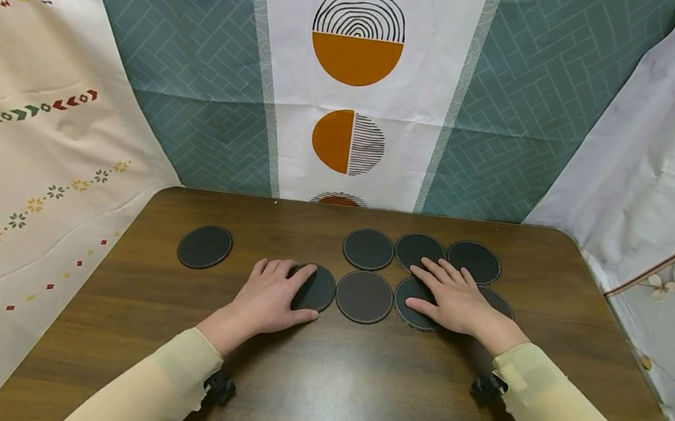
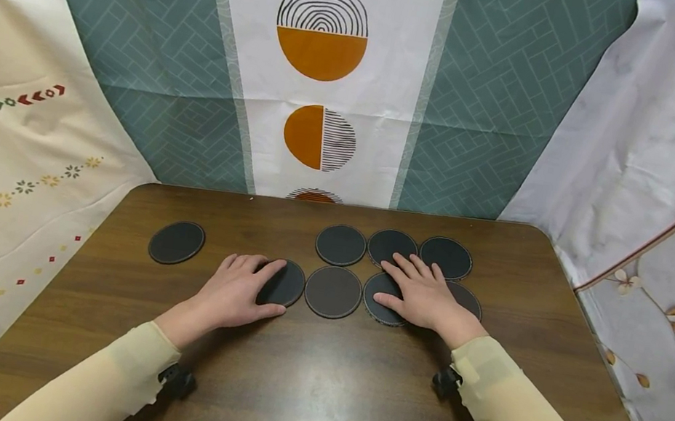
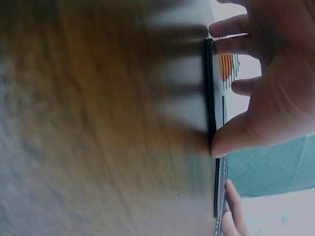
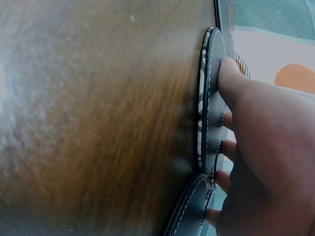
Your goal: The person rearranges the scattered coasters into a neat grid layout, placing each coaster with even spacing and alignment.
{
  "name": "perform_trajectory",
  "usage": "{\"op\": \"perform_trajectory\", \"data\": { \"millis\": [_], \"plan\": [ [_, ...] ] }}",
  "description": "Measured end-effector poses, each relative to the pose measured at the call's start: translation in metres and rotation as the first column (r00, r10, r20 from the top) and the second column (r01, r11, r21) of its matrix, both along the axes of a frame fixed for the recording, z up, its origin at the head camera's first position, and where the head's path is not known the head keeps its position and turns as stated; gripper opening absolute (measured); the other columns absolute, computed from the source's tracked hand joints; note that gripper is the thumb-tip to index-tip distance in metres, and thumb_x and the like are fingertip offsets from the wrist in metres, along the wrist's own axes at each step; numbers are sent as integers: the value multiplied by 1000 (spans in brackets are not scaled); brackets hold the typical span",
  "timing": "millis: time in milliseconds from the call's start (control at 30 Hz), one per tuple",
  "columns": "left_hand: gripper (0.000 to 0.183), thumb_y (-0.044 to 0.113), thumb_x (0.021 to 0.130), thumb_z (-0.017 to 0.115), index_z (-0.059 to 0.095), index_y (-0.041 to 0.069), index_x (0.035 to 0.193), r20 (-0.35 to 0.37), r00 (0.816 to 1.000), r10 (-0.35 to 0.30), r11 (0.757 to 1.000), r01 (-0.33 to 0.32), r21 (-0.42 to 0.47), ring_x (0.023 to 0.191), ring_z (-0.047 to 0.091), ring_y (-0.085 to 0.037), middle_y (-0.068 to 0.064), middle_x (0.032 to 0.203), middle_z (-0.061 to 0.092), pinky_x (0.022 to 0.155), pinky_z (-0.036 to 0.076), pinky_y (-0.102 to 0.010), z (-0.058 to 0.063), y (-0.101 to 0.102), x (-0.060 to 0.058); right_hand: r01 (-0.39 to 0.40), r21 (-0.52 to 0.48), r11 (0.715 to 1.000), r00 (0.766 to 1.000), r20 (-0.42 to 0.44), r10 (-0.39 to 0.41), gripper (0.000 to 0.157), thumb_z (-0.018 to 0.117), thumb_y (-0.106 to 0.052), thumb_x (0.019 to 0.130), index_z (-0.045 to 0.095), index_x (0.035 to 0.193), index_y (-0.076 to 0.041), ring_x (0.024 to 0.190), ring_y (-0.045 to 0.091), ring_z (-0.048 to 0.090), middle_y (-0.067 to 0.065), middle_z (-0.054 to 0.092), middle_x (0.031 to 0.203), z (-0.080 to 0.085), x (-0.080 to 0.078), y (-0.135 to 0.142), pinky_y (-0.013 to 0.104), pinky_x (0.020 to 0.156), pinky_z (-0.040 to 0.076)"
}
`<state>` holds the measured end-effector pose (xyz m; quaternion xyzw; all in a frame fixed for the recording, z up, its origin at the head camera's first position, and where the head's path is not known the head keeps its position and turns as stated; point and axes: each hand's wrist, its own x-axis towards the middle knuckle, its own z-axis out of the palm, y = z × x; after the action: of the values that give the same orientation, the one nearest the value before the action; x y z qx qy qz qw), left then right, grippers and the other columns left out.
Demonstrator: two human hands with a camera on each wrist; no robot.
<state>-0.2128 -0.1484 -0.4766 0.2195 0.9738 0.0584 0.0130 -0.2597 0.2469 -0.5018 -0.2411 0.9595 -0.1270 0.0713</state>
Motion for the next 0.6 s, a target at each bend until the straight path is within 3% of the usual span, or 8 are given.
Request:
{"op": "perform_trajectory", "data": {
  "millis": [433,600],
  "plan": [
    [94,73,94,76,48,23,169,2,1000,0,999,0,50,152,45,-44,-24,171,38,124,30,-70,1,-3,1,-2,-16,1000,1000,3,2,84,59,-65,108,39,174,-16,166,47,16,15,25,181,0,1,1,77,128,6],
    [92,70,96,76,48,22,169,-26,1000,7,997,-5,71,157,39,-46,-24,173,36,125,28,-72,3,-10,1,-2,-1,1000,1000,3,2,83,58,-65,109,40,173,-15,166,48,17,17,26,181,9,5,-3,77,128,7]
  ]
}}
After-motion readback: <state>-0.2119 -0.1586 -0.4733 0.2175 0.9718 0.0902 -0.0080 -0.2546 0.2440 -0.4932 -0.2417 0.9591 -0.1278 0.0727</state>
